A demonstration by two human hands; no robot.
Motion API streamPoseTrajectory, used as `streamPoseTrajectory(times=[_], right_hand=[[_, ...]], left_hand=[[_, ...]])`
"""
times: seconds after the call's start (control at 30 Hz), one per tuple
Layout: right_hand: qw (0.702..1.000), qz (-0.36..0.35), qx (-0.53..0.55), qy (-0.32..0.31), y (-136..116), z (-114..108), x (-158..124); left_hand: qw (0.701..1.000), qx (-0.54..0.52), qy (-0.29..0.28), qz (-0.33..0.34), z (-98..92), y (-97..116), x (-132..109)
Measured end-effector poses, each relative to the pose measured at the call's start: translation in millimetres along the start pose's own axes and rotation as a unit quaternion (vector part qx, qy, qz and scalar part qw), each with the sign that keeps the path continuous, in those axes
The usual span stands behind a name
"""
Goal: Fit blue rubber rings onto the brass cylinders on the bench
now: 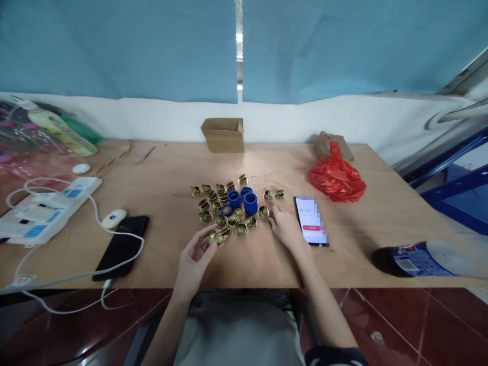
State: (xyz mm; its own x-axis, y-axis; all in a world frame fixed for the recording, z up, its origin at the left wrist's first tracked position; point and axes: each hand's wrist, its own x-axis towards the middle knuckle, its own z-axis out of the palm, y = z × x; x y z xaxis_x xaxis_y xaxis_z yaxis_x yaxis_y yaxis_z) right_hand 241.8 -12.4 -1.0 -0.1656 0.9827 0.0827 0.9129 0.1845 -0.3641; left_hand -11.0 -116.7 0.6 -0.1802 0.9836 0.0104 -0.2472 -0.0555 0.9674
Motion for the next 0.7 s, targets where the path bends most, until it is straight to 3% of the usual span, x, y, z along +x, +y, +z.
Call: streamPoseTrajectory(times=[0.23, 0.5, 0.7], right_hand=[[0.994, 0.007, -0.076, -0.083, -5, 5, 2], [0.997, -0.006, -0.041, -0.059, -2, -1, -4], [0.996, 0.076, -0.005, -0.049, -16, -1, -11]], left_hand=[[1.0, -0.006, 0.003, 0.001, 0.8, -4, 0], [0.999, -0.013, 0.039, -0.02, 2.0, -7, 1], [0.998, -0.013, 0.036, -0.04, 5.2, -9, 1]])
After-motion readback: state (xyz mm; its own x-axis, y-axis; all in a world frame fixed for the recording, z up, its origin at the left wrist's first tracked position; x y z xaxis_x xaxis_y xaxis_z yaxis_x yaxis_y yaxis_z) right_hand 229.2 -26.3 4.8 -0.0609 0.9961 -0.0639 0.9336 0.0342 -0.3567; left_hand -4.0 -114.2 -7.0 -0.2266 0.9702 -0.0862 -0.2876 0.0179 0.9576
